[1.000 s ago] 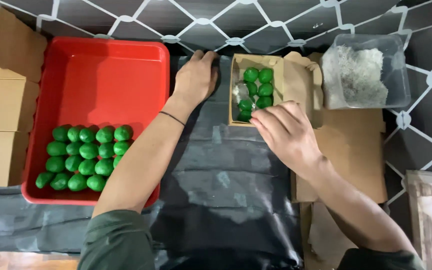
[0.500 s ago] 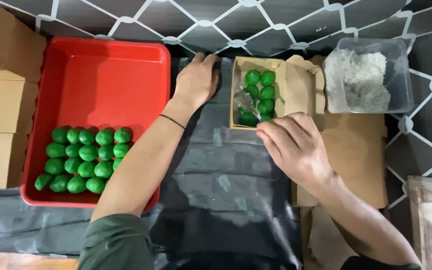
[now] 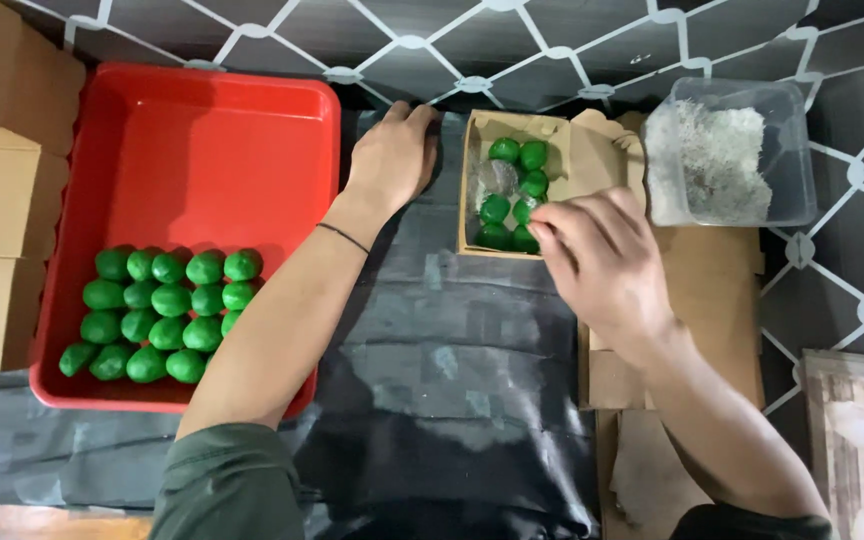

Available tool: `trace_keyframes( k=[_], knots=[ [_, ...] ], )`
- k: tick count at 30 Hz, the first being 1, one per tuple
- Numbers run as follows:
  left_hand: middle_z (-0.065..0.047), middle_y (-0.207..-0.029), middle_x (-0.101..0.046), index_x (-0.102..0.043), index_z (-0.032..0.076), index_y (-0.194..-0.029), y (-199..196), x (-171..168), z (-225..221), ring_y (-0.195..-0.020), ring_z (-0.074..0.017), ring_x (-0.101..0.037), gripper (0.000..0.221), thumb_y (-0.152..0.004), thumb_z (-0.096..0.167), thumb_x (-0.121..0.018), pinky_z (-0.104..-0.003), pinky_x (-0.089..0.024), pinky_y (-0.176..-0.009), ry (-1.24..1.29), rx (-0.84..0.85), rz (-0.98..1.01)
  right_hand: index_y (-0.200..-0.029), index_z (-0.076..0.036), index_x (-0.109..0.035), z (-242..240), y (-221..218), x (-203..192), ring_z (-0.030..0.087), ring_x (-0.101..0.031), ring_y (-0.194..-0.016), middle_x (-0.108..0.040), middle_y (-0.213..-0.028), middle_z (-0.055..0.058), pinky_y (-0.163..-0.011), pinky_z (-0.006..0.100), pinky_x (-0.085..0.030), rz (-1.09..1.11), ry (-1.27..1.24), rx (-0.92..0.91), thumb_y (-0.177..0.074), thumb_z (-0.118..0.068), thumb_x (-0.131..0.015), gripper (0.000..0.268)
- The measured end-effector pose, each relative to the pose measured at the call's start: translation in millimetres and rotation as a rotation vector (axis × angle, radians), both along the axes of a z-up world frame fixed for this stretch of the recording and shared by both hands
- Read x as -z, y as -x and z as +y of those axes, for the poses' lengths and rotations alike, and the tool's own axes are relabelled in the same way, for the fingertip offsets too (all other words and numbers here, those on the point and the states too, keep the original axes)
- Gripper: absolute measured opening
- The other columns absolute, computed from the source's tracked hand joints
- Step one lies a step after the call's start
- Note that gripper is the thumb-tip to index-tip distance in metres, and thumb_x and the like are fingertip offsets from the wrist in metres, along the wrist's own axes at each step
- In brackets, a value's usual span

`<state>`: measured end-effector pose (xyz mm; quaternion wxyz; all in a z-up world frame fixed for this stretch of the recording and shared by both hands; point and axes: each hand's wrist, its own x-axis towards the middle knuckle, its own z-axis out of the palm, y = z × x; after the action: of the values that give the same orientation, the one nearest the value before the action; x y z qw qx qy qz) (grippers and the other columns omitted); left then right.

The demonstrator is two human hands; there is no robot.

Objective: Packaging green dough balls into small cardboard boxes and adding flour using a spoon

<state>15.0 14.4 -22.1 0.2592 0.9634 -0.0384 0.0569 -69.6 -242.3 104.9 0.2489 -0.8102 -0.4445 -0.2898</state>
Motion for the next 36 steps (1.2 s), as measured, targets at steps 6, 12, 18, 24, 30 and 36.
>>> trace_keyframes(
  k=[6,12,18,24,30,36],
  knots=[
    [-0.013,-0.105,-0.063,-0.066,0.016,-0.121,2,-3,2,-0.089,-0.0424,-0.072,0.026,-0.097,0.021,-0.062,-0.051,-0.061,-0.07,-0.018,0.03,-0.018,-0.101,-0.004,-0.073,6,-12,31,0.032,-0.065,-0.076,-0.067,-0.085,0.011,-0.068,0.042,-0.057,0.039,0.026,0.019,-0.1,-0.007,-0.071,0.003],
    [-0.012,-0.108,-0.065,-0.065,0.02,-0.12,-1,-4,2,-0.094,-0.0417,-0.072,0.025,-0.095,0.024,-0.063,-0.053,-0.062,-0.074,-0.007,0.007,0.045,-0.102,-0.003,-0.073,7,-7,-6,0.031,-0.066,-0.079,-0.069,-0.088,0.01,-0.073,0.041,-0.057,0.09,0.017,0.021,-0.098,-0.004,-0.076,0.005],
    [-0.015,-0.106,-0.06,-0.063,0.015,-0.118,1,-10,2,-0.086,-0.0479,-0.066,0.025,-0.096,0.024,-0.055,-0.061,-0.052,-0.065,0.085,0.035,-0.015,-0.108,-0.001,-0.072,14,3,-35,0.013,-0.068,-0.075,-0.075,-0.09,0.008,-0.057,0.016,-0.053,0.277,0.358,0.146,-0.106,-0.016,-0.07,0.015],
    [-0.015,-0.106,-0.059,-0.062,0.014,-0.118,0,-7,2,-0.085,-0.0473,-0.066,0.025,-0.097,0.024,-0.053,-0.061,-0.052,-0.063,0.1,0.03,0.021,-0.104,0.0,-0.069,14,-6,-24,0.024,-0.064,-0.087,-0.073,-0.096,0.011,-0.075,0.035,-0.053,0.238,0.231,0.066,-0.102,-0.01,-0.072,0.011],
    [-0.012,-0.107,-0.062,-0.063,0.022,-0.124,2,-11,3,-0.093,-0.0437,-0.071,0.028,-0.096,0.023,-0.06,-0.054,-0.06,-0.077,0.009,0.021,0.088,-0.102,-0.009,-0.073,16,-25,2,0.027,-0.065,-0.079,-0.066,-0.086,0.007,-0.073,0.038,-0.057,0.062,0.066,0.027,-0.102,-0.014,-0.072,0.005],
    [-0.011,-0.107,-0.063,-0.063,0.024,-0.124,-2,-4,3,-0.094,-0.0426,-0.071,0.028,-0.096,0.025,-0.06,-0.053,-0.061,-0.078,0.001,0.013,0.084,-0.101,-0.004,-0.072,15,-24,-4,0.027,-0.065,-0.077,-0.066,-0.084,0.01,-0.071,0.037,-0.056,0.109,0.082,-0.001,-0.1,-0.007,-0.072,0.003]
  ],
)
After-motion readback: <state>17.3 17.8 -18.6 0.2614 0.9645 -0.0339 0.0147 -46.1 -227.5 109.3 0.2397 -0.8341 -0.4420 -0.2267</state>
